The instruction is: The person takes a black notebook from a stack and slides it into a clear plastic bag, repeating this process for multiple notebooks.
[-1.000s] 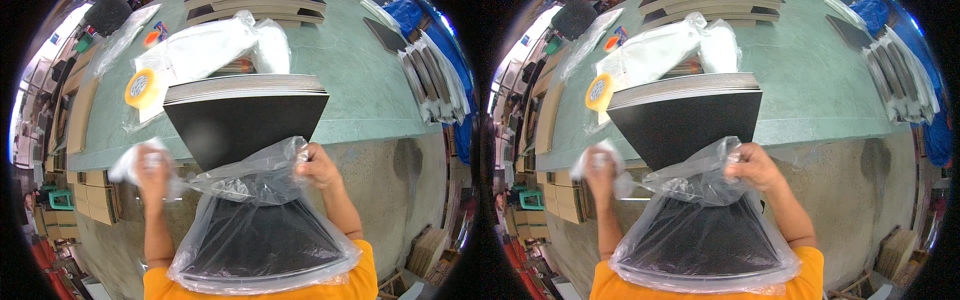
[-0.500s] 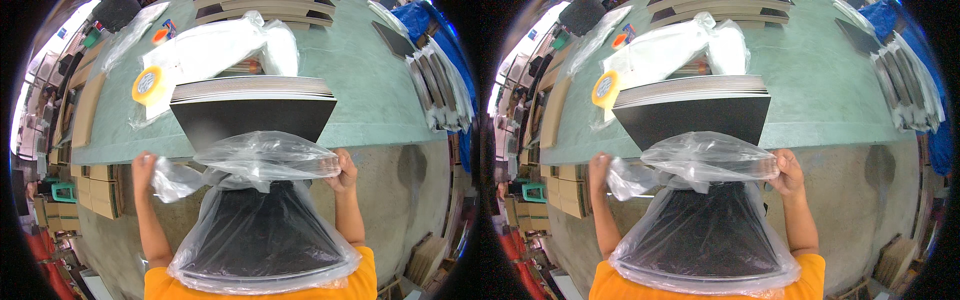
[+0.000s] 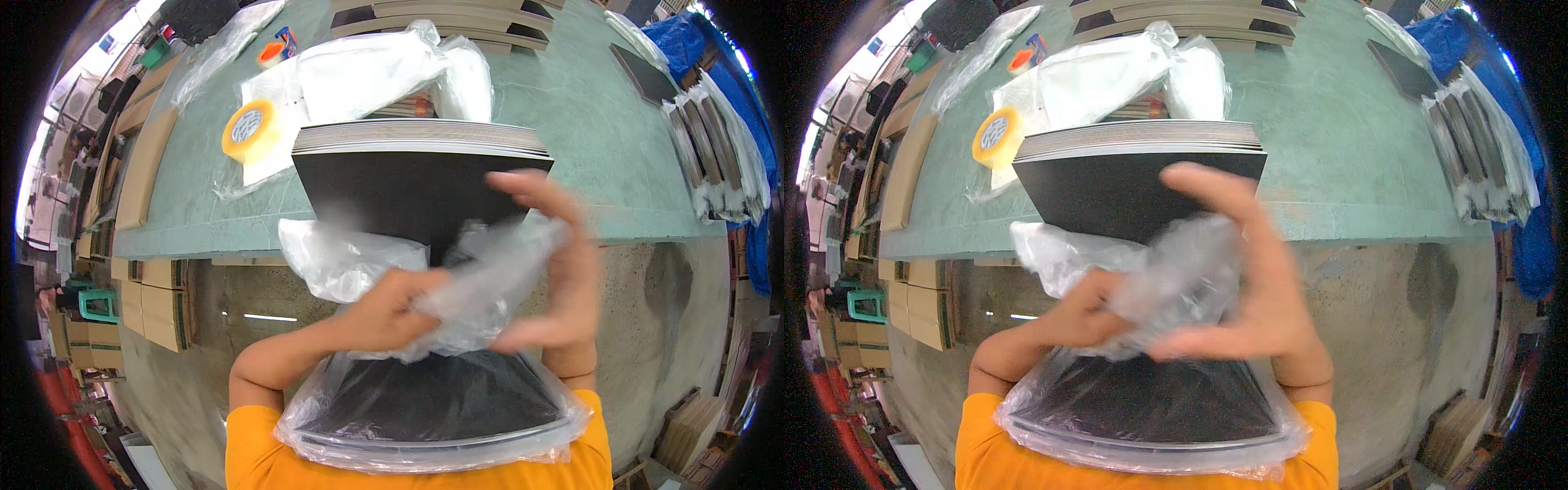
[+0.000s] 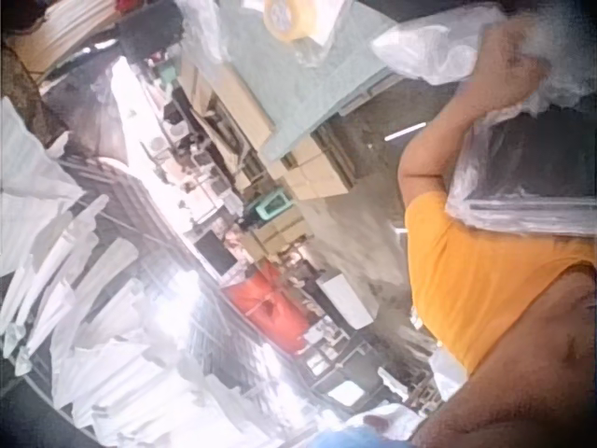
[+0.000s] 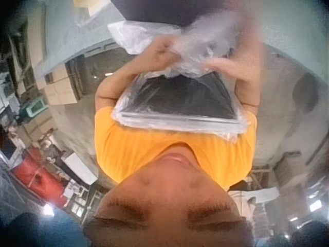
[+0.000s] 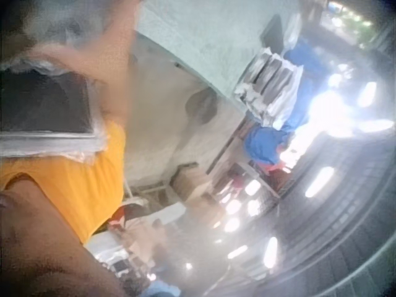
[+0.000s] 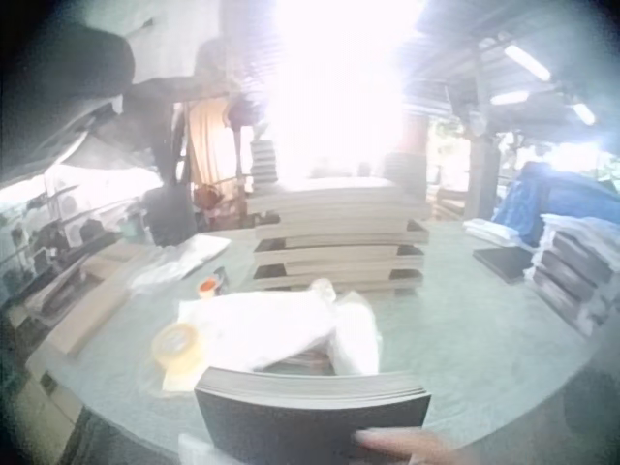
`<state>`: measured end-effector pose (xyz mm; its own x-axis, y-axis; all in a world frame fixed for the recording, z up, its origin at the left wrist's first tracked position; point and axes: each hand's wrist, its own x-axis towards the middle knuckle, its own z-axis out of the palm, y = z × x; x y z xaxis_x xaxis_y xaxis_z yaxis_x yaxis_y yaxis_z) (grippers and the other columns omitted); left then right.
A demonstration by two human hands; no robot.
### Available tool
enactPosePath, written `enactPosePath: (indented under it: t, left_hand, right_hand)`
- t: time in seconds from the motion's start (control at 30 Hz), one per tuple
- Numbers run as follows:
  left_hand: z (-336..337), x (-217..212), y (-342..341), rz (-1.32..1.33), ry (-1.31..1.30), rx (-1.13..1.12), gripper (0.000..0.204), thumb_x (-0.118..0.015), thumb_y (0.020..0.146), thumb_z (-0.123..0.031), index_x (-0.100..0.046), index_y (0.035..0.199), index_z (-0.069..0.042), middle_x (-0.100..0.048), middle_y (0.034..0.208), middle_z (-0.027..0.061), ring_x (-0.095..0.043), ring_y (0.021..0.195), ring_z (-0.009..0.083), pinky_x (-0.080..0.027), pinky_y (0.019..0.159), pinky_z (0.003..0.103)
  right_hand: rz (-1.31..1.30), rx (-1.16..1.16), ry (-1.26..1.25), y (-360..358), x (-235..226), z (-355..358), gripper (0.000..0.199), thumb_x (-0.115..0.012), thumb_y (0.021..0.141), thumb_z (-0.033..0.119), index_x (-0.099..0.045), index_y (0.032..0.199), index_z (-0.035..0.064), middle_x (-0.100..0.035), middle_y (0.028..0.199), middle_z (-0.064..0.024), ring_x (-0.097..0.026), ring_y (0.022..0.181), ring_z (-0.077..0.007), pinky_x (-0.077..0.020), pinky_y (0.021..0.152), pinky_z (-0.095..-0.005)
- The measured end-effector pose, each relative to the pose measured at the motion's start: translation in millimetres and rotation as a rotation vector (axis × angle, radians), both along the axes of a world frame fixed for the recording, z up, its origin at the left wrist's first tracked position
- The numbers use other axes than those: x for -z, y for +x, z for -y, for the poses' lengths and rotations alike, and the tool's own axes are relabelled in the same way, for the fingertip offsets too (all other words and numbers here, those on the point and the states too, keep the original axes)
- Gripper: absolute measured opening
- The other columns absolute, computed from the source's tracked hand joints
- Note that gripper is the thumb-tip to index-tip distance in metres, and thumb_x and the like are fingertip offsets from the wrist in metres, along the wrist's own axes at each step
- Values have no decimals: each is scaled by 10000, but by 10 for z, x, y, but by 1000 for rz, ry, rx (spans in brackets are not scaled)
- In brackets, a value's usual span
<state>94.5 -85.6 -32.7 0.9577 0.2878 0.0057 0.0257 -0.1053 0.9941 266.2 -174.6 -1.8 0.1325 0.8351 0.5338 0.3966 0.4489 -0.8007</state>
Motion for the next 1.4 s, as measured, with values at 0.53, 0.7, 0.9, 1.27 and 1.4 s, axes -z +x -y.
enactPosePath:
  t: [0.53, 0.7, 0.9, 1.27, 1.4]
  left_hand:
    - [-826, -77, -381, -227, -79, 205, 207, -627, 751, -191, -608, 786, 12, -627, 756, 82, -586, 646, 175, -464, 585, 296]
    - [-688, -321, -521, -67, -57, 491, 260, -562, 757, -101, -554, 1005, -23, -623, 741, 137, -625, 715, 198, -489, 611, 334]
    - [-584, 227, -615, -732, 1304, 312, 203, -578, 634, -129, -596, 826, -70, -586, 629, 92, -595, 593, 245, -456, 493, 358]
    - [-434, 431, -823, -873, 1175, 459, 158, -576, 718, -204, -588, 756, -51, -596, 658, 132, -613, 658, 248, -481, 540, 372]
    - [-419, -218, -766, -390, 327, -49, 221, -650, 704, -235, -571, 695, -28, -577, 614, 103, -593, 630, 221, -460, 565, 337]
  right_hand:
    - [-791, -1130, -288, 297, 424, -143, 304, -567, 798, 231, -550, 901, -55, -596, 817, -148, -583, 711, -242, -470, 648, -331]
    - [611, -750, -866, 203, 667, 117, 240, -515, 806, 192, -541, 913, -22, -580, 873, -196, -573, 845, -280, -443, 743, -360]
    - [207, -1116, -361, 280, 117, 226, 160, -533, 735, 138, -565, 747, -18, -563, 767, -219, -557, 844, -323, -433, 768, -394]
    - [656, -205, -736, 332, 273, 161, 131, -604, 678, 135, -599, 755, 29, -601, 709, -128, -595, 722, -242, -459, 624, -382]
    - [194, 628, -391, 676, 298, 69, 170, -586, 651, 50, -566, 820, 36, -566, 719, -113, -549, 635, -223, -452, 598, -324]
